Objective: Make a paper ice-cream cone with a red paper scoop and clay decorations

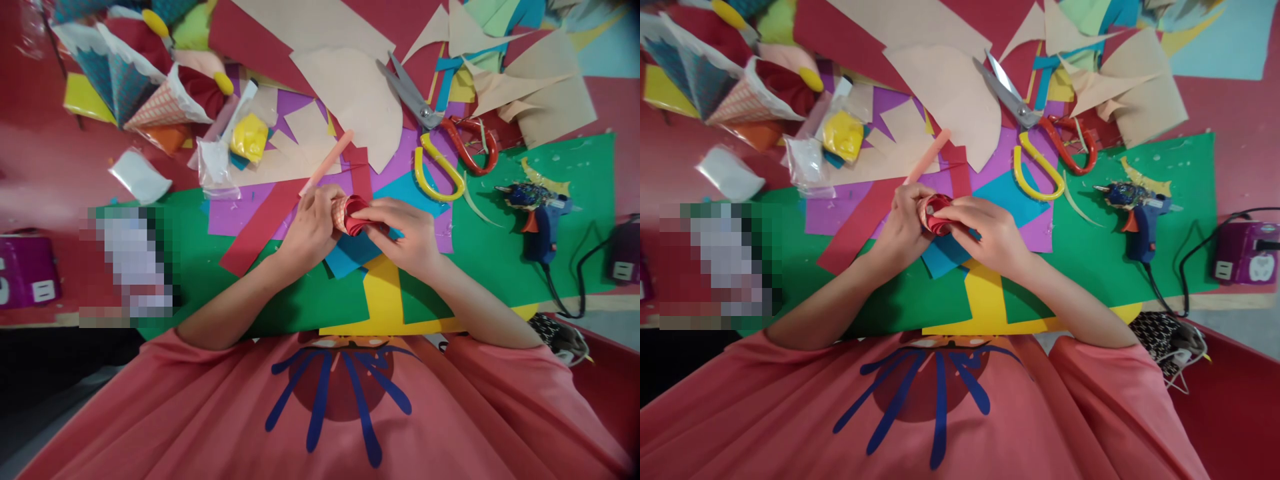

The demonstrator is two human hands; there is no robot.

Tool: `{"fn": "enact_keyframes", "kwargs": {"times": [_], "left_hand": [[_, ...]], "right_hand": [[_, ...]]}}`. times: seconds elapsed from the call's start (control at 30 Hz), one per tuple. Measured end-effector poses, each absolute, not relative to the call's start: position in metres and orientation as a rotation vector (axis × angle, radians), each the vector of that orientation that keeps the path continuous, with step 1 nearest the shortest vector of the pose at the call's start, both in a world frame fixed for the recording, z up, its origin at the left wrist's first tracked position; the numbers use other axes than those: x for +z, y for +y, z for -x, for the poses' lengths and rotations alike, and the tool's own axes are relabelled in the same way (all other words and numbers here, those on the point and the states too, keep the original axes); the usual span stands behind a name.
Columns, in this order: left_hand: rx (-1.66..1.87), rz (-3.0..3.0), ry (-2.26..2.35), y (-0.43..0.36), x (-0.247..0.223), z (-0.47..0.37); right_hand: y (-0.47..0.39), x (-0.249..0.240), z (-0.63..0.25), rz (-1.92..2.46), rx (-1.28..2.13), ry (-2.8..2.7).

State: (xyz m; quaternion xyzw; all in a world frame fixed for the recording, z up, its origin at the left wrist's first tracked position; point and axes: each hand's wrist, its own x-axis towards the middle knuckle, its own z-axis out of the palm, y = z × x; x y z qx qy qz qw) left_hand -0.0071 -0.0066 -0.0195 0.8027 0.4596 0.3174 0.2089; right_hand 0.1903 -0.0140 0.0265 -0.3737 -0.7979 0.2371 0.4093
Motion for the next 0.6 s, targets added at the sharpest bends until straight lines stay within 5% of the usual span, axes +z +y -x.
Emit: {"fn": "enact_keyframes", "kwargs": {"times": [0.6], "left_hand": [[0.833,-1.049,0.8,-0.003,0.015,-0.004]], "right_hand": [[-0.006,0.04,-0.201,1.049,0.375,-1.765]]}}
